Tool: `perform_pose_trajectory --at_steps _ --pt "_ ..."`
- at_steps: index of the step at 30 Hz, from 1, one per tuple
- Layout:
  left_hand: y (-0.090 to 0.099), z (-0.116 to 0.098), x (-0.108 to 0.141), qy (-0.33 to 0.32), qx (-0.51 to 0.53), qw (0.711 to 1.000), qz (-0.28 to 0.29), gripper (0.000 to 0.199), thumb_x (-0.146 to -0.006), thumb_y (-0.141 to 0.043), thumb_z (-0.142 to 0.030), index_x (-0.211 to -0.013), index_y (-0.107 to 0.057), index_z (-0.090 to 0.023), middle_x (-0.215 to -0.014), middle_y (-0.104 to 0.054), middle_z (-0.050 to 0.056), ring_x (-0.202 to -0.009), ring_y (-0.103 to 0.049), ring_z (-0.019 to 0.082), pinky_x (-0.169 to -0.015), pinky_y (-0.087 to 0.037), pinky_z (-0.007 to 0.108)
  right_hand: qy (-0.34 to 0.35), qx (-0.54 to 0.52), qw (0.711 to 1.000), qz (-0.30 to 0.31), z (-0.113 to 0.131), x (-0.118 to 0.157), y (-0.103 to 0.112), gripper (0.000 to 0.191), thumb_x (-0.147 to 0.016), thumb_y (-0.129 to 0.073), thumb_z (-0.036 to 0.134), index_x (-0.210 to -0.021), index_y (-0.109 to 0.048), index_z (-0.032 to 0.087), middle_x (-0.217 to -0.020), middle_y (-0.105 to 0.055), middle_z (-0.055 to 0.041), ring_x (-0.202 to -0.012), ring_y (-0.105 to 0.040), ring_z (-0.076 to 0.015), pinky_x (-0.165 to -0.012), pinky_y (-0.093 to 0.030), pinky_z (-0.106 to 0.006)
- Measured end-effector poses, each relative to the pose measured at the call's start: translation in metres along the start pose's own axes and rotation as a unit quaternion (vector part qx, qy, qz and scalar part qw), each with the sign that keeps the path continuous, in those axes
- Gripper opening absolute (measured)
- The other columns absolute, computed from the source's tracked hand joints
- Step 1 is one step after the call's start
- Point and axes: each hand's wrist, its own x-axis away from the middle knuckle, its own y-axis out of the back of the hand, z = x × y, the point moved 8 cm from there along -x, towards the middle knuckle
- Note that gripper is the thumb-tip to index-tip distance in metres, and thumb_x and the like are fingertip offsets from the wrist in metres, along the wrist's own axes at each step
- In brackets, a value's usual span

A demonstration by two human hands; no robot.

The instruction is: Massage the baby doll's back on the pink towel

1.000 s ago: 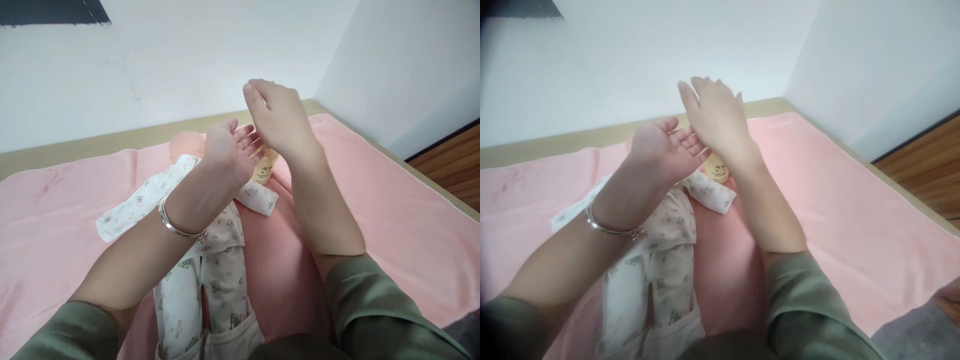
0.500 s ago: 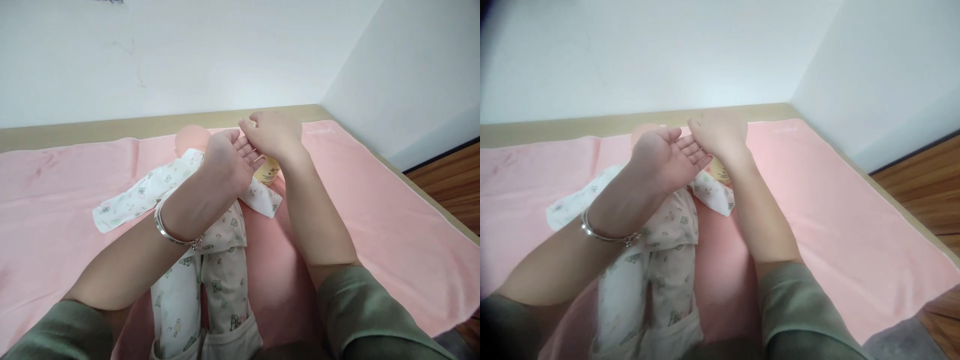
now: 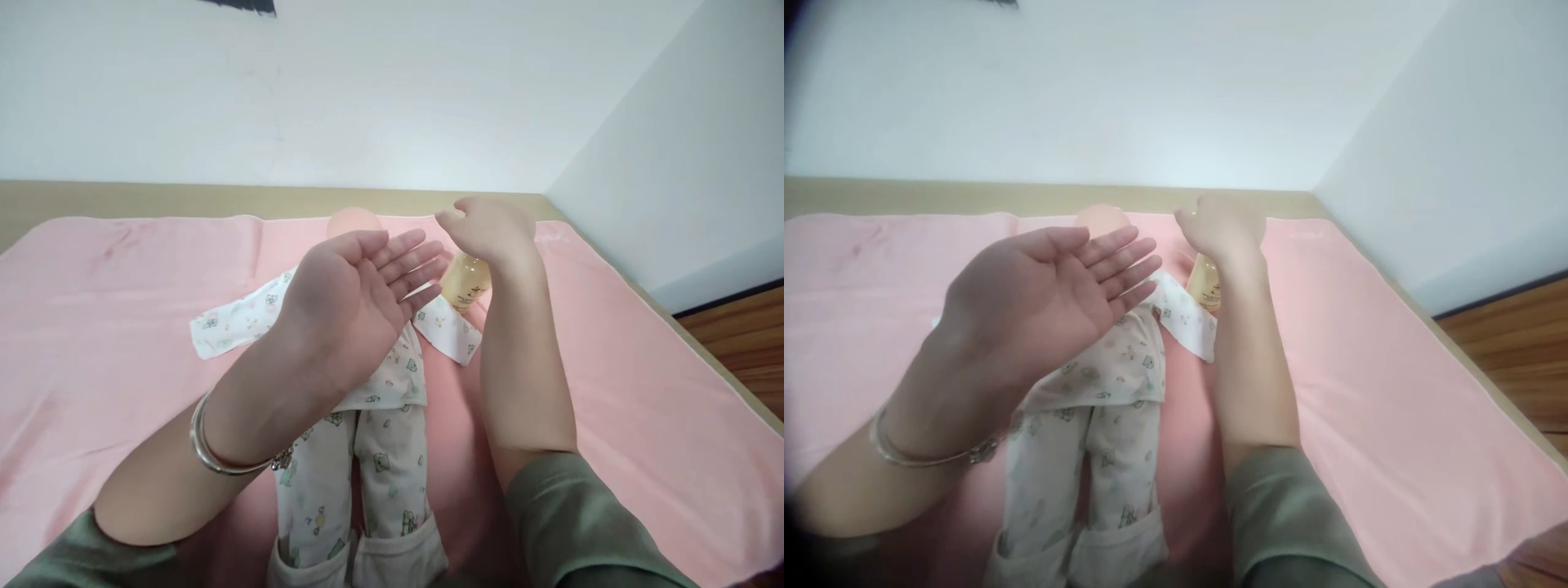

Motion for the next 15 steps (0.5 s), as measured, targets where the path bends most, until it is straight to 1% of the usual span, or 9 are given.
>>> perform_pose_trajectory --at_steps 2,4,7,9,10,12,13,15 --pt "0.001 -0.003 0.002 -0.012 -0.008 1.0 0.009 0.054 -0.094 -0.046 -0.026 -0.146 -0.057 -0.016 -0.141 -0.07 0.012 -0.143 -0.06 0.03 -0.124 -0.05 0.049 -0.01 0.015 1.0 0.009 -0.001 0.004 0.0 0.055 -0.097 -0.045 0.048 -0.133 -0.07 0.014 -0.139 -0.07 -0.0179 -0.129 -0.064 -0.0401 -0.104 -0.051 -0.056" --pt "0.001 -0.005 0.005 -0.02 -0.017 0.999 0.02 0.049 -0.094 -0.046 -0.027 -0.138 -0.063 -0.014 -0.135 -0.074 0.012 -0.138 -0.064 0.03 -0.122 -0.052 0.049 -0.005 0.024 1.0 0.014 0.0 0.006 0.0 0.056 -0.099 -0.043 0.046 -0.139 -0.067 0.015 -0.145 -0.067 -0.0169 -0.134 -0.061 -0.0404 -0.107 -0.05 -0.058" --pt "0.003 -0.008 0.009 -0.025 -0.029 0.999 0.026 0.043 -0.094 -0.045 -0.027 -0.129 -0.066 -0.012 -0.126 -0.077 0.012 -0.132 -0.068 0.031 -0.12 -0.054 0.052 -0.016 0.035 0.999 0.013 -0.003 0.006 -0.001 0.053 -0.101 -0.043 0.044 -0.139 -0.067 0.016 -0.143 -0.067 -0.0167 -0.134 -0.061 -0.0408 -0.109 -0.049 -0.061" --pt "0.004 -0.009 0.012 -0.024 -0.034 0.999 0.02 0.041 -0.095 -0.043 -0.026 -0.126 -0.066 -0.012 -0.124 -0.077 0.012 -0.13 -0.07 0.032 -0.119 -0.055 0.053 -0.03 0.022 0.999 -0.004 -0.004 0.005 0.001 0.051 -0.1 -0.047 0.042 -0.139 -0.067 0.016 -0.142 -0.068 -0.017 -0.134 -0.061 -0.0406 -0.11 -0.049 -0.062" --pt "0.005 -0.009 0.013 -0.022 -0.035 0.999 0.018 0.041 -0.095 -0.042 -0.026 -0.125 -0.066 -0.012 -0.124 -0.077 0.012 -0.129 -0.07 0.032 -0.118 -0.056 0.053 -0.037 0.005 0.999 -0.022 -0.005 0.006 0.004 0.05 -0.1 -0.048 0.04 -0.139 -0.067 0.015 -0.141 -0.068 -0.0174 -0.134 -0.062 -0.0399 -0.11 -0.049 -0.061" --pt "0.004 -0.008 0.016 -0.018 -0.036 0.999 0.017 0.04 -0.095 -0.042 -0.025 -0.124 -0.066 -0.012 -0.125 -0.076 0.013 -0.13 -0.07 0.031 -0.118 -0.056 0.052 -0.043 -0.037 0.994 -0.09 -0.001 0.013 0.019 0.048 -0.1 -0.049 0.033 -0.139 -0.067 0.012 -0.141 -0.069 -0.018 -0.136 -0.062 -0.0373 -0.113 -0.049 -0.057" --pt "0.003 -0.007 0.017 -0.019 -0.036 0.999 0.018 0.039 -0.096 -0.042 -0.025 -0.124 -0.065 -0.012 -0.126 -0.076 0.013 -0.132 -0.069 0.031 -0.119 -0.056 0.051 -0.039 -0.061 0.989 -0.132 0.003 0.019 0.029 0.048 -0.1 -0.048 0.031 -0.139 -0.066 0.011 -0.14 -0.069 -0.0181 -0.135 -0.062 -0.0355 -0.115 -0.048 -0.055" --pt "0.001 -0.006 0.021 -0.018 -0.036 0.999 0.022 0.038 -0.097 -0.043 -0.026 -0.126 -0.065 -0.015 -0.128 -0.075 0.012 -0.136 -0.066 0.031 -0.12 -0.055 0.05 -0.008 -0.121 0.972 -0.201 0.019 0.039 0.048 0.046 -0.102 -0.046 0.029 -0.139 -0.066 0.01 -0.139 -0.07 -0.0169 -0.135 -0.063 -0.0315 -0.117 -0.047 -0.049"
